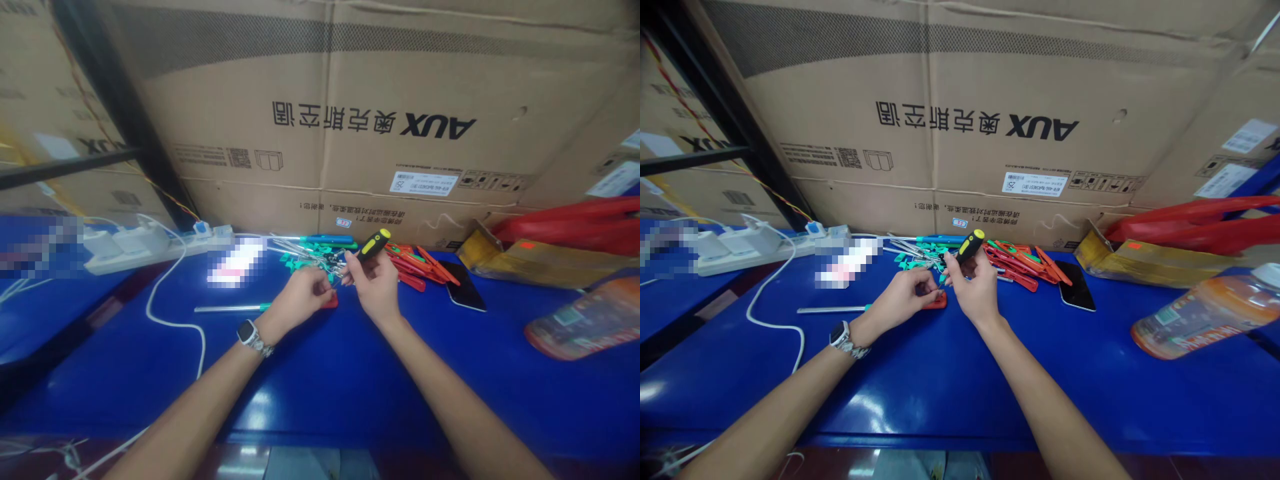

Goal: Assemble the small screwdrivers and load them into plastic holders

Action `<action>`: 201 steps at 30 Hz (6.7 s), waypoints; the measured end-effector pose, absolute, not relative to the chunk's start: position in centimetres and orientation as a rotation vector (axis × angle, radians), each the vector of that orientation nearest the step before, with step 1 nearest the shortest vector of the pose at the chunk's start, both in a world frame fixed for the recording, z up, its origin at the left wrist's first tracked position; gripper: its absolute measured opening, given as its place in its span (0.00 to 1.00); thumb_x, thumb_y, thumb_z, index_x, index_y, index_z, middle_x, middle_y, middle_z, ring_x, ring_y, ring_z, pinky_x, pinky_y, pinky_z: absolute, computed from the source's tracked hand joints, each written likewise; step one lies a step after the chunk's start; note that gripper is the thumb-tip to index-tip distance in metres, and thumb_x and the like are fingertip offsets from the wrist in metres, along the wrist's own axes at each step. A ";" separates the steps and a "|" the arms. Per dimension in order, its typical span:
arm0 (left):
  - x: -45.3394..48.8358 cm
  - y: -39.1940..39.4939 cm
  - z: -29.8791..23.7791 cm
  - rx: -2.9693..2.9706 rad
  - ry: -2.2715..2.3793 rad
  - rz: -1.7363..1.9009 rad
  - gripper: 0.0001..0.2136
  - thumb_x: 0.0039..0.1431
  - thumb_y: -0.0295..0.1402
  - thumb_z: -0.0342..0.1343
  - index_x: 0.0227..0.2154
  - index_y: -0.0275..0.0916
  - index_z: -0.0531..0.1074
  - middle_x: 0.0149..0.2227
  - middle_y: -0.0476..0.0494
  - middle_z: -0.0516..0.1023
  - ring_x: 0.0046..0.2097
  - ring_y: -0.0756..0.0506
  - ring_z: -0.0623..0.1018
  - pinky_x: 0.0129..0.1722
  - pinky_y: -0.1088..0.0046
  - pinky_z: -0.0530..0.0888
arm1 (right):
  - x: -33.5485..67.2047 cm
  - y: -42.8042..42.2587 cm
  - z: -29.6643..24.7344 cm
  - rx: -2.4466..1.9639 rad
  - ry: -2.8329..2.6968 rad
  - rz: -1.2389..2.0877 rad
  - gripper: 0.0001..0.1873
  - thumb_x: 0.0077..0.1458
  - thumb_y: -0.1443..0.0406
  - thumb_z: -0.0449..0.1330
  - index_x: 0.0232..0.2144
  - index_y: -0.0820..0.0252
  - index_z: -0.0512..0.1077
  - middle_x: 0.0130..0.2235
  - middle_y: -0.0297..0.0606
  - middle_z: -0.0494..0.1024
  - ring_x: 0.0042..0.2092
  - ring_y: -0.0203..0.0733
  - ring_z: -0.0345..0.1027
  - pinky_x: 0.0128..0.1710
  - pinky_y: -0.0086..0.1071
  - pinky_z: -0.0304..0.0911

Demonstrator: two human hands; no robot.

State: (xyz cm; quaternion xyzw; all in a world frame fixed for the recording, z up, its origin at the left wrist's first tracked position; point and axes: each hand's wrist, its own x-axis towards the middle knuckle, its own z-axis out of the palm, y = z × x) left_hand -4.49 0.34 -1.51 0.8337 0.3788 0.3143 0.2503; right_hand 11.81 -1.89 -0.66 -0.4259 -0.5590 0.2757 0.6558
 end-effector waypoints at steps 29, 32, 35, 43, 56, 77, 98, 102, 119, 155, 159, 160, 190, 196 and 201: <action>-5.7 1.0 -2.0 2.509 1.106 0.535 0.13 0.56 0.45 0.63 0.35 0.40 0.76 0.41 0.42 0.76 0.45 0.40 0.75 0.42 0.66 0.72 | 12.1 -1.8 -1.3 -1.122 -1.557 0.478 0.14 0.57 0.53 0.62 0.34 0.55 0.67 0.25 0.31 0.74 0.24 0.38 0.67 0.26 0.32 0.63; -5.6 1.0 -2.0 2.524 1.098 0.538 0.13 0.56 0.44 0.63 0.35 0.39 0.76 0.41 0.42 0.77 0.46 0.39 0.75 0.42 0.66 0.71 | 12.0 -1.8 -1.3 -1.121 -1.579 0.533 0.13 0.58 0.54 0.61 0.34 0.55 0.67 0.25 0.32 0.74 0.24 0.38 0.66 0.25 0.32 0.63; -5.6 1.0 -2.0 2.536 1.103 0.538 0.13 0.57 0.45 0.62 0.35 0.40 0.76 0.41 0.42 0.77 0.45 0.40 0.75 0.41 0.66 0.71 | 12.1 -1.6 -1.3 -1.117 -1.573 0.606 0.13 0.57 0.54 0.61 0.34 0.56 0.68 0.25 0.32 0.74 0.23 0.38 0.66 0.25 0.32 0.62; -5.6 0.9 -2.0 2.524 1.111 0.556 0.12 0.55 0.44 0.64 0.34 0.40 0.77 0.41 0.42 0.77 0.44 0.40 0.76 0.41 0.65 0.71 | 12.7 -0.8 -0.9 -1.145 -1.567 0.605 0.15 0.54 0.53 0.64 0.35 0.58 0.72 0.29 0.34 0.76 0.27 0.39 0.67 0.28 0.32 0.62; -4.1 1.2 -2.3 2.183 1.067 1.054 0.10 0.53 0.39 0.66 0.33 0.39 0.75 0.35 0.46 0.79 0.39 0.43 0.77 0.42 0.67 0.72 | 12.1 -0.1 -0.6 -1.159 -1.552 0.472 0.13 0.51 0.56 0.66 0.27 0.58 0.69 0.26 0.32 0.71 0.29 0.38 0.62 0.30 0.31 0.58; -3.2 0.7 -1.9 2.071 0.938 0.989 0.10 0.63 0.34 0.54 0.35 0.38 0.80 0.37 0.43 0.84 0.40 0.42 0.81 0.43 0.66 0.74 | 14.1 -0.5 0.7 -1.017 -1.639 0.824 0.19 0.53 0.50 0.62 0.38 0.58 0.76 0.33 0.36 0.76 0.32 0.40 0.66 0.35 0.35 0.63; -2.6 0.5 -2.0 1.961 0.949 1.117 0.06 0.59 0.33 0.58 0.32 0.37 0.78 0.34 0.44 0.83 0.36 0.44 0.81 0.42 0.68 0.75 | 13.9 -0.7 0.2 -1.050 -1.638 0.693 0.18 0.52 0.55 0.63 0.42 0.58 0.75 0.38 0.37 0.74 0.36 0.40 0.64 0.38 0.35 0.62; -3.2 0.6 -1.7 2.072 0.886 1.025 0.09 0.63 0.31 0.53 0.36 0.38 0.80 0.40 0.44 0.84 0.41 0.43 0.81 0.46 0.67 0.74 | 14.6 -0.8 0.6 -0.987 -1.677 0.927 0.19 0.54 0.54 0.62 0.45 0.56 0.77 0.38 0.38 0.75 0.35 0.40 0.66 0.34 0.34 0.63; -2.4 0.9 -2.6 1.691 0.979 1.279 0.07 0.51 0.34 0.62 0.27 0.37 0.73 0.28 0.47 0.79 0.30 0.48 0.77 0.33 0.72 0.74 | 11.9 -0.1 -0.7 -1.212 -1.496 0.429 0.19 0.48 0.50 0.67 0.26 0.57 0.68 0.29 0.33 0.73 0.32 0.39 0.61 0.36 0.34 0.59; -6.3 1.7 -1.7 2.453 1.050 0.472 0.12 0.58 0.44 0.62 0.33 0.40 0.80 0.33 0.46 0.80 0.33 0.46 0.75 0.32 0.72 0.65 | 13.5 -1.1 0.5 -0.915 -1.618 1.068 0.20 0.54 0.51 0.64 0.41 0.59 0.71 0.42 0.42 0.79 0.31 0.38 0.70 0.18 0.28 0.61; -6.3 1.7 -1.5 2.464 1.075 0.464 0.11 0.57 0.43 0.63 0.34 0.40 0.80 0.32 0.46 0.80 0.34 0.46 0.75 0.33 0.71 0.65 | 13.0 -0.6 -0.1 -1.010 -1.605 0.908 0.18 0.50 0.52 0.67 0.29 0.57 0.66 0.28 0.34 0.73 0.29 0.39 0.68 0.18 0.27 0.59; -6.3 1.7 -1.5 2.466 1.077 0.464 0.11 0.57 0.43 0.63 0.33 0.40 0.80 0.32 0.46 0.80 0.34 0.46 0.75 0.33 0.71 0.65 | 12.8 -0.4 -0.3 -1.029 -1.585 0.822 0.19 0.49 0.53 0.68 0.26 0.56 0.64 0.26 0.32 0.70 0.28 0.38 0.66 0.20 0.28 0.60; -6.4 2.0 -2.1 2.345 1.124 0.499 0.13 0.52 0.45 0.67 0.33 0.41 0.79 0.34 0.48 0.81 0.35 0.46 0.76 0.33 0.72 0.65 | 12.9 -0.4 -0.2 -0.958 -1.387 1.014 0.24 0.42 0.50 0.72 0.29 0.58 0.67 0.29 0.36 0.79 0.24 0.40 0.74 0.17 0.29 0.67; -6.5 1.9 -1.9 2.360 1.116 0.497 0.14 0.52 0.46 0.66 0.33 0.41 0.79 0.34 0.47 0.80 0.34 0.46 0.75 0.32 0.72 0.65 | 12.0 -0.5 -0.9 -1.008 -1.363 0.965 0.25 0.45 0.48 0.70 0.37 0.54 0.64 0.23 0.26 0.72 0.19 0.39 0.70 0.18 0.33 0.69; -6.6 2.0 -2.0 2.323 1.137 0.495 0.13 0.52 0.46 0.66 0.33 0.41 0.79 0.34 0.48 0.81 0.35 0.46 0.76 0.32 0.73 0.65 | 12.6 -0.9 -0.4 -0.930 -1.507 1.118 0.25 0.53 0.44 0.61 0.40 0.57 0.70 0.27 0.29 0.71 0.25 0.36 0.70 0.29 0.35 0.73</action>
